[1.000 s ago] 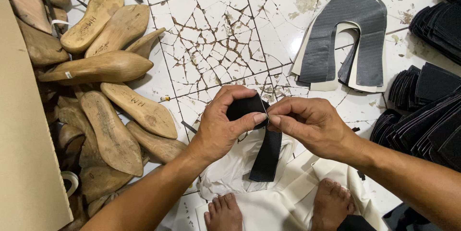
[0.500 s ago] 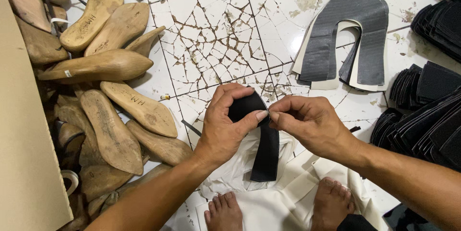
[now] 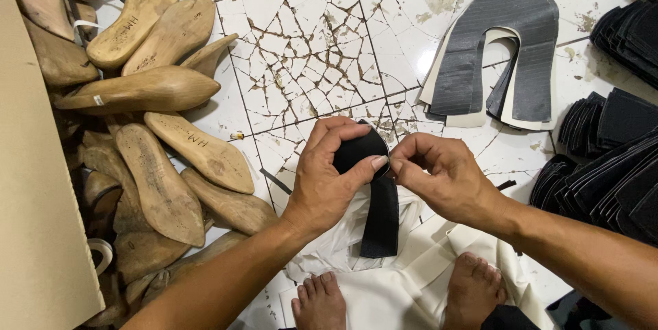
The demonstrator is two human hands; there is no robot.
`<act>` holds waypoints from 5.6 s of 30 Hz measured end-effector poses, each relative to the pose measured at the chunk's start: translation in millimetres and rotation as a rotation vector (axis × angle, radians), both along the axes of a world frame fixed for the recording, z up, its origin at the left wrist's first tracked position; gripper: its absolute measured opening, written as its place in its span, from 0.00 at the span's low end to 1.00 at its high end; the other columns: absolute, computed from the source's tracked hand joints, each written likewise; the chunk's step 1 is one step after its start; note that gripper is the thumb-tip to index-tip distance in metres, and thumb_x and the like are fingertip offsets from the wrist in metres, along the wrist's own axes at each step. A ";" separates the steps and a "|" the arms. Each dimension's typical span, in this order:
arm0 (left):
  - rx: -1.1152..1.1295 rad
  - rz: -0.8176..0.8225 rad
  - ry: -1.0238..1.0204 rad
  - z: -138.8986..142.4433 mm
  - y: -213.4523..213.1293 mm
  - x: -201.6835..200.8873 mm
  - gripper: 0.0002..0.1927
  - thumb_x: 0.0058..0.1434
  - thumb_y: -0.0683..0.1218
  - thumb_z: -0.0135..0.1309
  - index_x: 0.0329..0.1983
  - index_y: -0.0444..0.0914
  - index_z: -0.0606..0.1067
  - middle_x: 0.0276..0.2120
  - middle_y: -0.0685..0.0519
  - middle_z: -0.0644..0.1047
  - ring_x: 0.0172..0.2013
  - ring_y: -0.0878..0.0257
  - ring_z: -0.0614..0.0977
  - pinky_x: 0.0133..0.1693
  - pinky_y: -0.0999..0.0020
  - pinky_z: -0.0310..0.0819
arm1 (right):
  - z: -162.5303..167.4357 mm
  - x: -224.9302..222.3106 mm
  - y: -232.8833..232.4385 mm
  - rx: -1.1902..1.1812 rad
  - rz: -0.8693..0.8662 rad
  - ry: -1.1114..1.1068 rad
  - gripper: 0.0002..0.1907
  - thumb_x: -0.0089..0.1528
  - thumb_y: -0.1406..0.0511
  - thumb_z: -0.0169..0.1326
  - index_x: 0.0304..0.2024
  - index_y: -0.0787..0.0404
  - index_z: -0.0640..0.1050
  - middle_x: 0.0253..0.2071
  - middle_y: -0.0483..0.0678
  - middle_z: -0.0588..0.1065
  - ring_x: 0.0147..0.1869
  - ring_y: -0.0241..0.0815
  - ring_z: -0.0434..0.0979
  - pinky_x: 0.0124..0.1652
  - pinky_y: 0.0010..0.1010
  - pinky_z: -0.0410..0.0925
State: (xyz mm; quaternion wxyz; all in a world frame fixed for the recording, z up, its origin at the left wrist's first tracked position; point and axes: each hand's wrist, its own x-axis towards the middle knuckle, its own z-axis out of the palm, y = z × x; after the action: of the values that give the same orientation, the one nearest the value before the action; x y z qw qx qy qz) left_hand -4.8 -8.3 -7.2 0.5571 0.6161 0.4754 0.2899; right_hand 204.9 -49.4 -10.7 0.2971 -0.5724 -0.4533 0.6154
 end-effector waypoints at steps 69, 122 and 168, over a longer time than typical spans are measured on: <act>-0.155 -0.262 0.194 21.9 3.7 -6.4 0.10 0.62 0.46 0.55 0.38 0.35 0.81 0.25 0.54 0.81 0.23 0.71 0.77 0.26 0.72 0.72 | 5.9 -5.0 -1.7 0.202 0.164 -0.223 0.05 0.58 0.67 0.53 0.33 0.64 0.78 0.24 0.41 0.77 0.21 0.27 0.69 0.17 0.23 0.63; 0.145 -0.178 0.262 -3.6 -15.9 6.6 0.06 0.62 0.43 0.52 0.37 0.34 0.72 0.26 0.47 0.77 0.24 0.58 0.80 0.29 0.60 0.75 | -9.3 -16.6 -10.5 -0.088 -0.088 -0.049 0.07 0.61 0.68 0.53 0.35 0.67 0.79 0.29 0.42 0.76 0.30 0.27 0.70 0.28 0.22 0.67; 0.197 -0.037 0.175 -5.0 -25.5 12.3 0.06 0.63 0.43 0.53 0.37 0.34 0.72 0.28 0.46 0.78 0.26 0.54 0.80 0.31 0.59 0.75 | 0.4 -12.1 -10.6 -0.114 -0.140 0.002 0.10 0.62 0.68 0.56 0.38 0.69 0.83 0.30 0.44 0.79 0.31 0.29 0.73 0.30 0.21 0.67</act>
State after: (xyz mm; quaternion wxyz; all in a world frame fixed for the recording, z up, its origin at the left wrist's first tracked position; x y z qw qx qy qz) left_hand 7.5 -33.9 -12.2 0.4556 0.6995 0.4798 0.2702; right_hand 192.9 -60.1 -10.3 0.3069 -0.6179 -0.3761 0.6185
